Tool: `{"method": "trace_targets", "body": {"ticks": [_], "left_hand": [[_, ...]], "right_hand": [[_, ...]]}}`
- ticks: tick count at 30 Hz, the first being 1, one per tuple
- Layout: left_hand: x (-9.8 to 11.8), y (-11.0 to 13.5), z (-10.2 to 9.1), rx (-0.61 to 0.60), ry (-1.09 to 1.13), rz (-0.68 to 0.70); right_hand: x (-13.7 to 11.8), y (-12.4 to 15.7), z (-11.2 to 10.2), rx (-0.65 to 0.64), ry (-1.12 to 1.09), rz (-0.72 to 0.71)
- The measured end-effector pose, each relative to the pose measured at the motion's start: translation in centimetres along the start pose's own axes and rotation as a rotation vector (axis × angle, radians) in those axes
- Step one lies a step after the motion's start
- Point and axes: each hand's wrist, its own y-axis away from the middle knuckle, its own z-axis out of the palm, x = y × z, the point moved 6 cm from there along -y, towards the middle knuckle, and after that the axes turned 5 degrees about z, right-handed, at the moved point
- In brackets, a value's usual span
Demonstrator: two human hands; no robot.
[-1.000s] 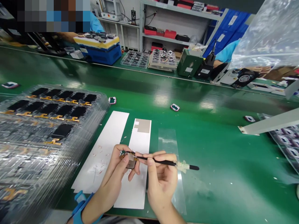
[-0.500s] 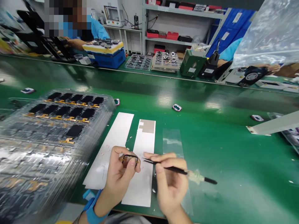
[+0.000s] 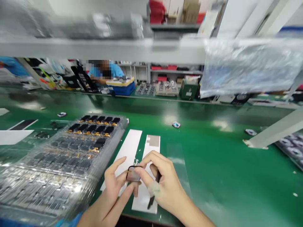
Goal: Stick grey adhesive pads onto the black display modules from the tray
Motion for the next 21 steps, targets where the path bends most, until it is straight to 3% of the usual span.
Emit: {"method": "trace_targets", "body": {"ticks": [3,6,7,8,10,12,14,16,21], "left_hand": [[1.8,-0.2,-3.5,-0.034,-0.382,0.019],[2.6,-2.4,-7.7,-0.182,-0.764,-0.011],[2.4,-3.5,-9.2,-0.211,-0.847,-0.033],[1.7,-4.6,-10.7,-0.233,-0.921,-0.096],[-0.4,-6.6,-13.6,-0.267,-1.051,-0.242],[-3.0,-7.7,-16.2,-0.297,-1.163,-0.393],[-5.1,-8.0,-18.1,-0.303,-1.212,-0.462],[-6.7,-7.7,-19.2,-0.318,-1.238,-0.496],[-8.2,-8.0,-20.0,-0.364,-1.311,-0.526]], "right_hand": [[-4.9,-5.2,-3.8,0.105,0.115,-0.110],[-13.0,-12.9,-9.2,0.511,0.227,-0.416],[-15.4,-15.8,-10.6,0.635,0.285,-0.468],[-17.0,-19.1,-11.5,0.694,0.367,-0.425],[-18.8,-25.3,-12.2,0.625,0.499,-0.281],[-19.3,-28.8,-12.6,0.576,0.541,-0.220],[-18.8,-29.5,-12.8,0.556,0.547,-0.201],[-17.7,-28.2,-12.8,0.552,0.538,-0.199],[-13.9,-20.6,-12.2,0.569,0.557,-0.194]]}}
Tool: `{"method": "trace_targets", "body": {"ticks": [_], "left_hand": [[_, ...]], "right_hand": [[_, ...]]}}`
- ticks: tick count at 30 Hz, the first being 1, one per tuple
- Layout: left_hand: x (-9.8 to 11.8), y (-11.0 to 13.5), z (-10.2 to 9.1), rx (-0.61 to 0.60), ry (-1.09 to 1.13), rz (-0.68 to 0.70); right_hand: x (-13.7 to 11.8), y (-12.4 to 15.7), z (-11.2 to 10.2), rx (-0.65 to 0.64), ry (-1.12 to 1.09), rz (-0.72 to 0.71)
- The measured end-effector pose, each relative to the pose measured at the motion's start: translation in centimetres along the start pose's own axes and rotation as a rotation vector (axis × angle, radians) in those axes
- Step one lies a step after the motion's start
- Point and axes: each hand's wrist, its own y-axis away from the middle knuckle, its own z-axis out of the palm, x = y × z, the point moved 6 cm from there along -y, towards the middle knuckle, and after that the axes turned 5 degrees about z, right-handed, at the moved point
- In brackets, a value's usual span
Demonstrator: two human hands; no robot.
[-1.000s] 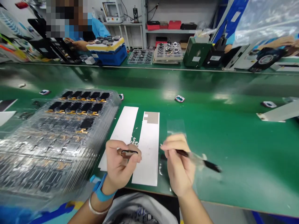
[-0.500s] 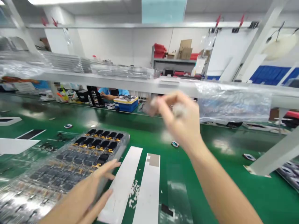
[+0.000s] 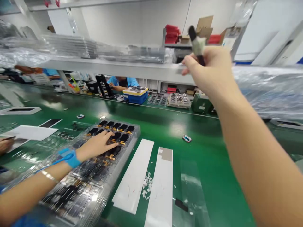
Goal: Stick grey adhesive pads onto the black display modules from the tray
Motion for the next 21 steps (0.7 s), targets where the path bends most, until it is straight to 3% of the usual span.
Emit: {"method": "trace_targets", "body": {"ticks": [3,6,9,11,14,17,19,21], "left_hand": [[0.5,-0.6,-0.5,-0.014,-0.044,0.008],[2.0,-0.4,-0.7,-0.068,-0.061,0.080],[3.5,0.1,-0.6,-0.124,-0.081,0.131],[4.2,0.1,-0.6,-0.139,-0.099,0.129],[4.7,-0.2,-1.3,-0.136,-0.095,0.113],[5.2,0.8,-2.4,-0.152,-0.014,0.122],[6.6,2.8,-2.7,-0.190,0.190,0.154],[9.0,5.4,-2.6,-0.156,0.626,0.187]], "right_hand": [[2.3,6.5,-0.2,-0.108,0.069,-0.022],[5.4,13.8,0.9,-0.348,-0.059,0.045],[8.7,20.7,2.4,-0.579,-0.134,0.253],[10.1,24.0,2.9,-0.615,-0.181,0.380],[10.7,26.6,3.6,-0.617,-0.272,0.432],[10.9,27.4,4.4,-0.589,-0.345,0.441],[11.1,27.7,5.0,-0.571,-0.373,0.463],[11.4,28.2,5.6,-0.563,-0.424,0.473]]}}
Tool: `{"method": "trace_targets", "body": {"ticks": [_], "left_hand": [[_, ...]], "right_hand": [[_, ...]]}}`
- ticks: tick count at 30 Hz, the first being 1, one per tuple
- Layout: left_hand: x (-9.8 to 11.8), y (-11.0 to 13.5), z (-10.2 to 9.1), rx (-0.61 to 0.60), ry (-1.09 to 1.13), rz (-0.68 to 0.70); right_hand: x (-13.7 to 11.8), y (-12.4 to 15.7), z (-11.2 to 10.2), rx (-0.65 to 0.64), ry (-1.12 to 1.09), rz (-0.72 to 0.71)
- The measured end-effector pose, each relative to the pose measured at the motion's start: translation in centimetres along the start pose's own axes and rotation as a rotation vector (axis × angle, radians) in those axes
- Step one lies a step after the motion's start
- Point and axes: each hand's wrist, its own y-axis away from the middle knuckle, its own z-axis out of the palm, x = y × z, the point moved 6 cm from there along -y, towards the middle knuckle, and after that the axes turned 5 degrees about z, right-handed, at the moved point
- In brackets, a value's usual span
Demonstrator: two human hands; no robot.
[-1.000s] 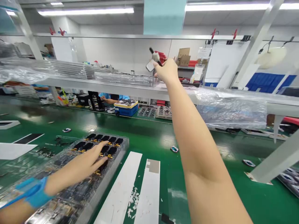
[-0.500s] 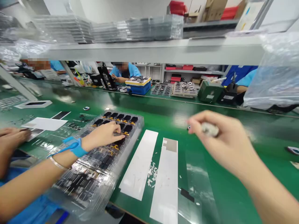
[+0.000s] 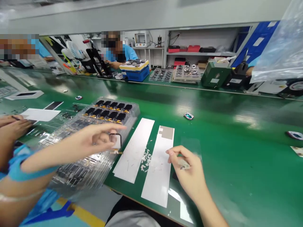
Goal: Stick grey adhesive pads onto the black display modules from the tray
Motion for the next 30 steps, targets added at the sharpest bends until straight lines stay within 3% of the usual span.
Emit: {"method": "trace_targets", "body": {"ticks": [2,4,7,11,14,19,26,30], "left_hand": [[2.2,1.7,2.2,0.149,0.289,0.080],[3.5,2.5,5.3,0.219,0.577,0.094],[3.9,1.6,10.0,0.228,1.008,0.012],[4.3,-1.5,14.1,0.116,1.345,-0.043],[4.8,-3.0,15.6,0.013,1.323,-0.003],[4.3,-3.3,16.1,0.049,1.057,0.069],[3.7,-3.2,15.7,0.078,0.817,0.085],[3.6,-2.8,15.4,0.147,0.696,0.085]], "right_hand": [[0.4,0.3,0.6,-0.046,-0.091,-0.034],[0.2,0.9,1.2,-0.128,-0.180,-0.113],[-0.6,1.8,1.5,-0.200,-0.228,-0.251],[-0.3,1.8,0.9,-0.072,-0.203,-0.242],[0.5,1.5,0.6,0.015,-0.155,-0.180],[1.0,1.5,0.7,0.019,-0.100,-0.150],[-0.4,2.0,0.5,0.166,0.185,-0.428],[-0.3,2.1,1.6,0.092,0.400,-0.538]]}}
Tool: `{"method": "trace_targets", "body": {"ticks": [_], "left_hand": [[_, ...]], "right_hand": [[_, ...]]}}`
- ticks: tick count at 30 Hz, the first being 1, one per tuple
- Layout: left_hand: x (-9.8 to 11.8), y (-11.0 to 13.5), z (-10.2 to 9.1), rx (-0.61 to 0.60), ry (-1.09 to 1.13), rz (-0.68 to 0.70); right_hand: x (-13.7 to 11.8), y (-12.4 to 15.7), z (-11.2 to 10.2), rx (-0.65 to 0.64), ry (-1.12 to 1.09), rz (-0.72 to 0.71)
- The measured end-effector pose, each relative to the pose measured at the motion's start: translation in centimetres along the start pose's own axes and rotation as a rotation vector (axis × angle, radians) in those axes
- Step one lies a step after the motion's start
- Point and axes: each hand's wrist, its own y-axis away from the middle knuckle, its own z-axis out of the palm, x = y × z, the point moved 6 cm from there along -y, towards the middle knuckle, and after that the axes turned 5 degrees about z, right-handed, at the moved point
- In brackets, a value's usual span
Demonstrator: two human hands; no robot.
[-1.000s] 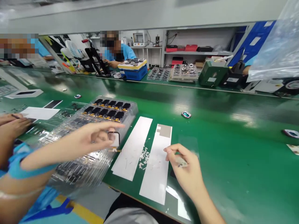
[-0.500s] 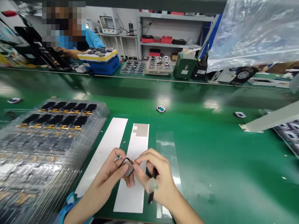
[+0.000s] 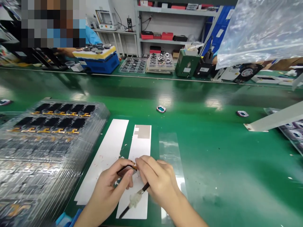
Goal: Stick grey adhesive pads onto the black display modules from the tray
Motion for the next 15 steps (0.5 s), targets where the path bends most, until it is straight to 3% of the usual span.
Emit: {"method": "trace_targets", "body": {"ticks": [2,8,15], "left_hand": [[-0.1,0.2,-0.2,0.042,-0.012,-0.002],[-0.7,0.2,-0.5,0.077,-0.013,-0.027],[-0.6,0.2,-0.5,0.055,-0.195,0.067]], "right_hand": [[-0.1,0.0,0.3,-0.035,0.010,-0.009],[-0.6,0.1,0.0,0.066,0.071,-0.011],[-0.4,0.8,1.7,-0.072,0.200,-0.060]]}}
